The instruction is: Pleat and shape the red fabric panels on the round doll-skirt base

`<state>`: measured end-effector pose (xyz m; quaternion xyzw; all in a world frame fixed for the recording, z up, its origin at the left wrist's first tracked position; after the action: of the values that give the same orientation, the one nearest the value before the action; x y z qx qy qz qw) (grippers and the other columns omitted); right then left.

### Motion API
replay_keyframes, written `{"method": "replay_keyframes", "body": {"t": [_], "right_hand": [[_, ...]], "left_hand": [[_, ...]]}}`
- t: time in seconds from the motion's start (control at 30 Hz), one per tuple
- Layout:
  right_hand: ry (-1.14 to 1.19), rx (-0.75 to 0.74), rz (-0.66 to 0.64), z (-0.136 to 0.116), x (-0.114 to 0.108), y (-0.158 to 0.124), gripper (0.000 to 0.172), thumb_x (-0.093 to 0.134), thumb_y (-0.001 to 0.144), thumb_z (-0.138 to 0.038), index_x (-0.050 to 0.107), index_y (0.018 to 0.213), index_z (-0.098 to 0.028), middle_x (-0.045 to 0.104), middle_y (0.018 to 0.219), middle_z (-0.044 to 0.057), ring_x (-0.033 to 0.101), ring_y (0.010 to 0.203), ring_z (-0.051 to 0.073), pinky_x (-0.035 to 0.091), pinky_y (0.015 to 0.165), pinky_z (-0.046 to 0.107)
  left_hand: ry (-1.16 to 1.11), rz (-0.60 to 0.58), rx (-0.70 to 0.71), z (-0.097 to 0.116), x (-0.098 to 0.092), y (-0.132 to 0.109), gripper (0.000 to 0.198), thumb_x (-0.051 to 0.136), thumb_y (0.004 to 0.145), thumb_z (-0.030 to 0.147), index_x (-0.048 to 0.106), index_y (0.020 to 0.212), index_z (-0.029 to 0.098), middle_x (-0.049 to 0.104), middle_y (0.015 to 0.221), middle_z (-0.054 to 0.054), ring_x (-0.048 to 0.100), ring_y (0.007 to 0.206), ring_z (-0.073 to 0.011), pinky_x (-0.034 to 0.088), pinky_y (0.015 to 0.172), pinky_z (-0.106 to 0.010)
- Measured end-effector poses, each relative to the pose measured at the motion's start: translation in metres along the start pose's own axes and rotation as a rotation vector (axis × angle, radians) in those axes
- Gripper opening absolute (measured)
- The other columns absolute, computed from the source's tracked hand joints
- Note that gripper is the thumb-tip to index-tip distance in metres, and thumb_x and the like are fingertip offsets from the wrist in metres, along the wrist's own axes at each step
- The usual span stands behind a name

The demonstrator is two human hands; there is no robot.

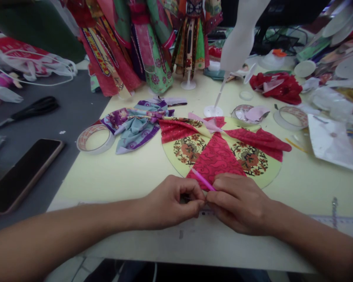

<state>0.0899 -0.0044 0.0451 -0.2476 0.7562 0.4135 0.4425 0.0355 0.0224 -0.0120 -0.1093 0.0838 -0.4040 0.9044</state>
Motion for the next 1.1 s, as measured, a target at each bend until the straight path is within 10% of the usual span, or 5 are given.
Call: {"method": "replay_keyframes", "body": {"t": [1.1], "right_hand": [[0.010,-0.025,0.022,-0.011,-0.001,0.000,0.011,0.044,0.075,-0.016,0.055,0.071,-0.016,0.040,0.062,0.001,0.033,0.060,0.013,0.034,0.056,0.027]], "left_hand": [[0.159,0.011,0.186,0.014,0.004,-0.005,0.007,0.051,0.070,0.010,0.049,0.064,0.013,0.047,0.057,0.003,0.040,0.051,-0.0054,0.033,0.047,-0.016]]}}
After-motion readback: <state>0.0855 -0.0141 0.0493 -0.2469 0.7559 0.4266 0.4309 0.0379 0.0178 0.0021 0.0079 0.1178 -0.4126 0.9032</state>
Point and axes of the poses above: each hand's wrist, its own y-axis towards the middle knuckle, its own x-axis out of the palm, z = x × y, the point moved 10 cm from there along y, towards the middle knuckle
